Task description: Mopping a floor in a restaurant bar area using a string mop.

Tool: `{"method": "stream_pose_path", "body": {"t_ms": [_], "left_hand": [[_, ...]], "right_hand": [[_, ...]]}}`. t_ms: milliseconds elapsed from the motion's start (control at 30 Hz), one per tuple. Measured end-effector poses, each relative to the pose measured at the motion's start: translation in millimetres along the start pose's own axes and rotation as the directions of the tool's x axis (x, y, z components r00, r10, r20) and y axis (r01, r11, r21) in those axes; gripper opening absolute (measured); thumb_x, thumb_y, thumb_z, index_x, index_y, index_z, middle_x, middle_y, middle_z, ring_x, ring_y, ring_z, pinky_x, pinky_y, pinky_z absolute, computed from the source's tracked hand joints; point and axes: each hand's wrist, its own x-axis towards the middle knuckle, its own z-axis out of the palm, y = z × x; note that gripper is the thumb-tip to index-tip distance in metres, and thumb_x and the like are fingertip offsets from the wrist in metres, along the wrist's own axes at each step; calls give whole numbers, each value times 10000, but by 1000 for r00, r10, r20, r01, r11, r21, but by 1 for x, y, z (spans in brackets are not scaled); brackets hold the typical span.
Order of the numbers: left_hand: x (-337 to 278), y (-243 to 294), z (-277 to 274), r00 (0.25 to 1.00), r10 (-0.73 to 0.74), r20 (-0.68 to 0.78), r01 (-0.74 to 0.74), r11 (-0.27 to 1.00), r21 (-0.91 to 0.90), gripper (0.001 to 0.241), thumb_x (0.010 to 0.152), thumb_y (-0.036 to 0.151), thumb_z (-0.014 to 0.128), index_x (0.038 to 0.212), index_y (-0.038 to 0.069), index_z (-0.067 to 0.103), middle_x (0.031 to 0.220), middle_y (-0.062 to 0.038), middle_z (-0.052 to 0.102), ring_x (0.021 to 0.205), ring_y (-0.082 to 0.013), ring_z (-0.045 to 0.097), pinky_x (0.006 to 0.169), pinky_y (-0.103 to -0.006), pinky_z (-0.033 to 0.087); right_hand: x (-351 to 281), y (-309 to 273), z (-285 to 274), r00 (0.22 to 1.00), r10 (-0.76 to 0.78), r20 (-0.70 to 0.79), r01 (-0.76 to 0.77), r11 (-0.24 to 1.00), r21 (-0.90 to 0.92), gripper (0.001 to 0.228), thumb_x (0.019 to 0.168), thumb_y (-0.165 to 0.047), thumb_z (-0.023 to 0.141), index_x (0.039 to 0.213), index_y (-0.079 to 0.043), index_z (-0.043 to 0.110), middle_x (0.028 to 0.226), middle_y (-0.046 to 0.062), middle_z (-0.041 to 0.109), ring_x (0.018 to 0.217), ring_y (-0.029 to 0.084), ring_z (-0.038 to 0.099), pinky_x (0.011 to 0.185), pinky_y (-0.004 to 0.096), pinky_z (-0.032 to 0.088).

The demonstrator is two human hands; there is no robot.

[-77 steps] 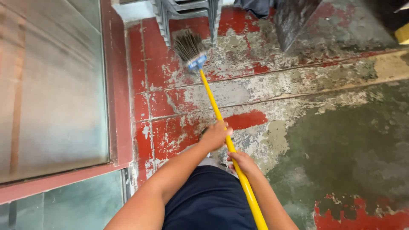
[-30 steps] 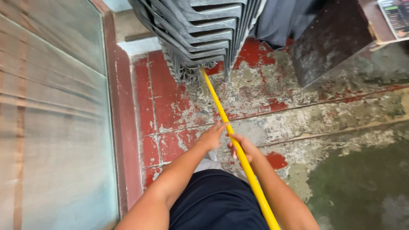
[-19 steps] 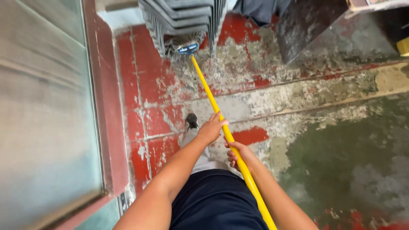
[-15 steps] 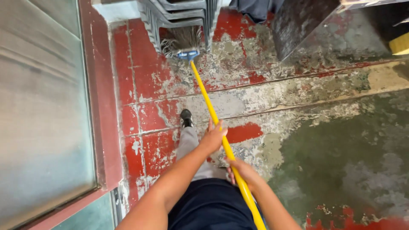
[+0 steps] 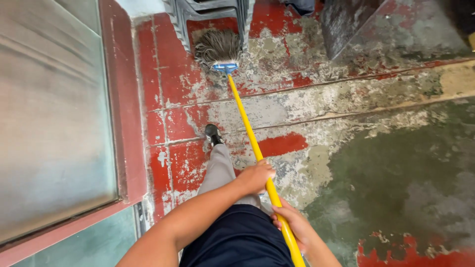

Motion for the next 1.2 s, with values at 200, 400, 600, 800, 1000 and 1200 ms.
{"method": "stream_pose_path", "body": {"t_ms": [200, 400, 600, 800, 1000, 1200], "left_hand": [[20, -3, -35, 999, 43, -6, -43, 998, -34, 280, 682, 184, 791, 912, 116, 646, 986, -48, 632, 1112, -286, 594, 806, -442, 582], [47, -63, -54, 1000, 13, 3, -13, 996, -84, 283, 719, 189, 796, 952, 127, 649, 1041, -48, 601, 1161, -274, 562, 842, -472, 517], [105, -157, -88, 999, -4, -35, 3, 1000, -24, 289, 710, 189, 785, 951, 116, 641, 1085, -84, 593, 1230, -293, 532, 1050, -515, 434], [192, -299, -109, 940, -298, -167, 325, 930, 174, 170, 926, 214, 636, 1089, 178, 669, 1456, -30, 531, 1439, -351, 392, 1157, -624, 305], [183, -315, -157, 906, -420, 44, 415, 905, 89, 351, 909, 190, 619, 1260, 211, 628, 1608, -35, 396, 1503, -428, 288, 1138, -513, 401], [153, -311, -180, 935, -354, 26, 354, 935, 4, 378, 877, 308, 720, 1216, 180, 614, 1556, -83, 439, 1462, -489, 324, 1109, -502, 433]], "right_hand": [[18, -26, 10, 993, 88, -75, -84, 995, 62, 627, 935, -180, 621, 1529, -290, 454, 678, 14, 524, 473, 63, 420, 421, 202, 359], [51, -77, 40, 990, 71, -125, -73, 997, -18, 578, 944, -195, 623, 1503, -250, 487, 651, 1, 502, 443, 66, 397, 395, 210, 334], [170, -140, 62, 998, -43, -37, 40, 995, -90, 463, 973, -220, 624, 1424, -197, 517, 656, -8, 508, 439, 57, 410, 388, 210, 357], [291, -237, 121, 989, -142, 48, 146, 983, -110, 288, 987, -238, 629, 1264, -185, 572, 678, -29, 521, 456, 56, 428, 407, 223, 404], [286, -247, 167, 997, 13, 76, -23, 990, 141, 260, 989, -333, 610, 1164, -141, 625, 665, -16, 516, 477, 77, 457, 421, 237, 422], [274, -227, 185, 968, 124, 219, -213, 866, 452, 130, 986, -286, 614, 1025, -166, 583, 618, -43, 469, 462, 60, 424, 411, 201, 366]]}}
